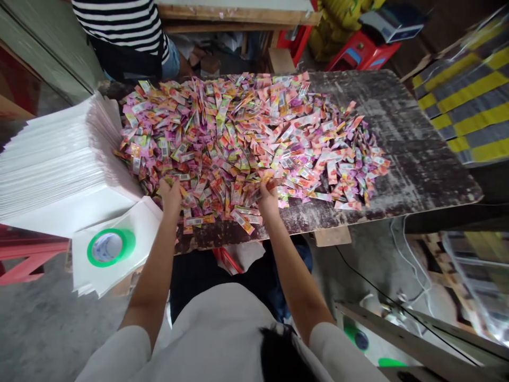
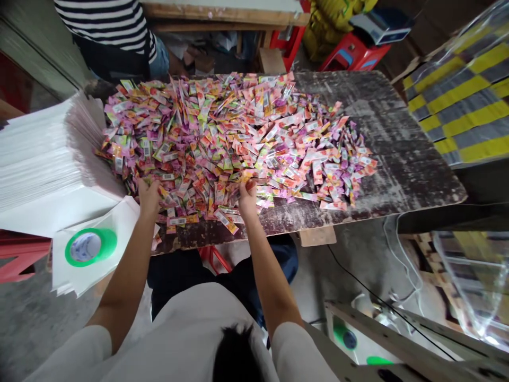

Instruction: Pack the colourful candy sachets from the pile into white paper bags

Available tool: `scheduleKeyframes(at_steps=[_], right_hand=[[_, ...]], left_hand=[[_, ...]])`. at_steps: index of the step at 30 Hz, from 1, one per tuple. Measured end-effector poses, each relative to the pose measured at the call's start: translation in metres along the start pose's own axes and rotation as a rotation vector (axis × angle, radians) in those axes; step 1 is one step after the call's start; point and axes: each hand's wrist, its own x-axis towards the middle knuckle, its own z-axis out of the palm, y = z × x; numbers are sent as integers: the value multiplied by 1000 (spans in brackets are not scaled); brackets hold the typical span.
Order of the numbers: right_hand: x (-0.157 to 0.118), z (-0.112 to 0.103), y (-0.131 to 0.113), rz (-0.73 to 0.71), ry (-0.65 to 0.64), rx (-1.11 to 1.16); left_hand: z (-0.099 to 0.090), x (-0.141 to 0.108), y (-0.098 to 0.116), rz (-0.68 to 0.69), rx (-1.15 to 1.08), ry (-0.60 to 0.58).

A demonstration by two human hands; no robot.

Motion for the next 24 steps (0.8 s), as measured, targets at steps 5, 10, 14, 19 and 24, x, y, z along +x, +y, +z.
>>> scheduleKeyframes(at_steps=[5,10,14,19,24], right_hand=[[-2,37,19,68,98,-401],[7,46,23,102,98,-473],[5,30,23,-9,33,-308],[3,32,28,68,5,-552],[1,33,38,50,-31,-505]], left_hand=[[41,-7,13,61,453,-250],[49,-8,18,91,730,-327],[22,-4,18,176,490,-182],[13,-13,25,103,-109,-80],[11,-40,25,-202,-516,-115]])
